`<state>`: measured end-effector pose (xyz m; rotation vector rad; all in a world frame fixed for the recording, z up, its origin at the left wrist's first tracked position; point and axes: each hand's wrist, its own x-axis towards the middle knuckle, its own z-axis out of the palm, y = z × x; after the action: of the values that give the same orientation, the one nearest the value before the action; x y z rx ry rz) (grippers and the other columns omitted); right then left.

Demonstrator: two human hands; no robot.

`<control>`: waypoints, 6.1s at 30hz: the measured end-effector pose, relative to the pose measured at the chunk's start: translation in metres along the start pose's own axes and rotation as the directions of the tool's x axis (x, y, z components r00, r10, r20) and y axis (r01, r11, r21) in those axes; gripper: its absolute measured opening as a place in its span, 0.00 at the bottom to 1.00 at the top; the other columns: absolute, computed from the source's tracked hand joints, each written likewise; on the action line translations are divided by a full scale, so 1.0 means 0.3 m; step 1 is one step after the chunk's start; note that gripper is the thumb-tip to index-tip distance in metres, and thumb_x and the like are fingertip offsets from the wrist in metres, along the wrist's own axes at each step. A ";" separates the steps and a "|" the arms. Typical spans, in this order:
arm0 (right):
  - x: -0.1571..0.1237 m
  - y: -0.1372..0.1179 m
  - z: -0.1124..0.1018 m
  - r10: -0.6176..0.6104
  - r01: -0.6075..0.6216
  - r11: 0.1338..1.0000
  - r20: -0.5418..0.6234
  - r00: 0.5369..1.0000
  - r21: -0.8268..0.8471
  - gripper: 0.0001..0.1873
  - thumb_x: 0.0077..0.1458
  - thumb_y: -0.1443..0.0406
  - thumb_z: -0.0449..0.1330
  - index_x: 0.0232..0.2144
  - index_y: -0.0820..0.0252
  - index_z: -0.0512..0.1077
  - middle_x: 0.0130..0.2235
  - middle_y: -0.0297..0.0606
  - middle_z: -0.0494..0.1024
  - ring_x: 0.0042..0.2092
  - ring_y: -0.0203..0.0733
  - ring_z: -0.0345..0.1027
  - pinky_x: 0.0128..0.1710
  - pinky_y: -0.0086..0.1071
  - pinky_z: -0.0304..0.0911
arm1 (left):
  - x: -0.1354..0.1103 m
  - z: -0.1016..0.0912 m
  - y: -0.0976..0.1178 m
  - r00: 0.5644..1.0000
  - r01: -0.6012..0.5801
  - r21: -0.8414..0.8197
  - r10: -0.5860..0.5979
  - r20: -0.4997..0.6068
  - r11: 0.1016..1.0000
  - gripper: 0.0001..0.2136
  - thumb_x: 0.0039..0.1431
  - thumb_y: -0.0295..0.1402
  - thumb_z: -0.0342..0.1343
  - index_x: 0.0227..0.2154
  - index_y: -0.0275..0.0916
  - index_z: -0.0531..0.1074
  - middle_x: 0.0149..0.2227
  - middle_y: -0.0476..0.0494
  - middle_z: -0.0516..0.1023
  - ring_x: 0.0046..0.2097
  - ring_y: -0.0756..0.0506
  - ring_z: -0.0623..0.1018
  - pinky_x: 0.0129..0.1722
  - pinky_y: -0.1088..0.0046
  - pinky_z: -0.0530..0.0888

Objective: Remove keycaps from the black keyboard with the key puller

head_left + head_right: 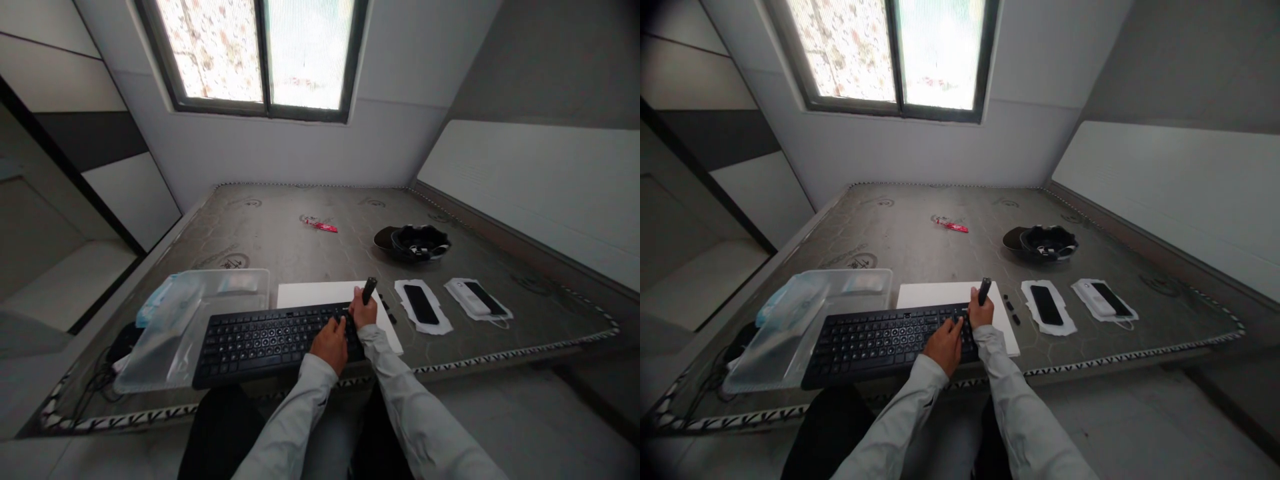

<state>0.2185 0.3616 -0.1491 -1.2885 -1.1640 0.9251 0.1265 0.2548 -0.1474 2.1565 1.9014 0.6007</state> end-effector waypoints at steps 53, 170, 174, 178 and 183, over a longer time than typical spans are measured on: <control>0.497 0.348 -0.345 0.237 -0.149 0.598 -0.003 0.972 -0.787 0.06 0.45 0.62 0.65 0.28 0.57 0.78 0.33 0.44 0.79 0.38 0.48 0.73 0.38 0.34 0.63 | 0.009 0.035 -0.014 0.987 -0.091 0.154 0.110 -0.120 0.984 0.20 0.62 0.29 0.45 0.58 0.37 0.61 0.41 0.42 0.73 0.42 0.47 0.74 0.42 0.73 0.75; -0.054 -0.095 -0.075 0.463 -0.539 0.640 0.285 0.839 0.547 0.16 0.47 0.55 0.63 0.22 0.57 0.63 0.20 0.29 0.67 0.22 0.34 0.57 0.22 0.30 0.56 | -0.016 -0.016 0.008 0.993 -0.116 0.062 0.116 -0.004 0.991 0.17 0.60 0.29 0.45 0.52 0.42 0.64 0.42 0.44 0.70 0.42 0.45 0.71 0.42 0.68 0.73; -0.071 -0.097 -0.066 0.472 -0.524 0.616 0.256 0.843 0.588 0.14 0.47 0.58 0.63 0.22 0.57 0.63 0.20 0.29 0.66 0.21 0.33 0.56 0.22 0.29 0.55 | -0.016 -0.020 0.012 0.994 -0.109 0.069 0.110 -0.005 0.992 0.17 0.60 0.29 0.45 0.52 0.42 0.64 0.42 0.44 0.70 0.42 0.45 0.71 0.42 0.69 0.72; -0.056 -0.105 -0.073 0.453 -0.537 0.652 0.292 0.842 0.535 0.13 0.48 0.60 0.61 0.21 0.58 0.62 0.20 0.29 0.65 0.21 0.32 0.56 0.22 0.29 0.54 | -0.015 -0.019 0.012 0.994 -0.109 0.066 0.110 -0.008 0.992 0.18 0.60 0.29 0.45 0.52 0.43 0.63 0.42 0.45 0.70 0.42 0.45 0.71 0.42 0.69 0.73; -0.037 -0.097 -0.073 0.396 -0.520 0.739 0.348 0.850 0.428 0.15 0.45 0.57 0.63 0.20 0.57 0.61 0.19 0.28 0.63 0.20 0.31 0.52 0.22 0.28 0.51 | -0.014 -0.015 0.008 0.993 -0.115 0.076 0.117 -0.017 0.990 0.18 0.60 0.29 0.45 0.53 0.42 0.63 0.42 0.44 0.71 0.42 0.44 0.71 0.42 0.68 0.73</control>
<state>0.2344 0.3430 -0.1199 -1.0506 -0.6843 1.6753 0.1264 0.2499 -0.1429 2.3297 1.8467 0.5851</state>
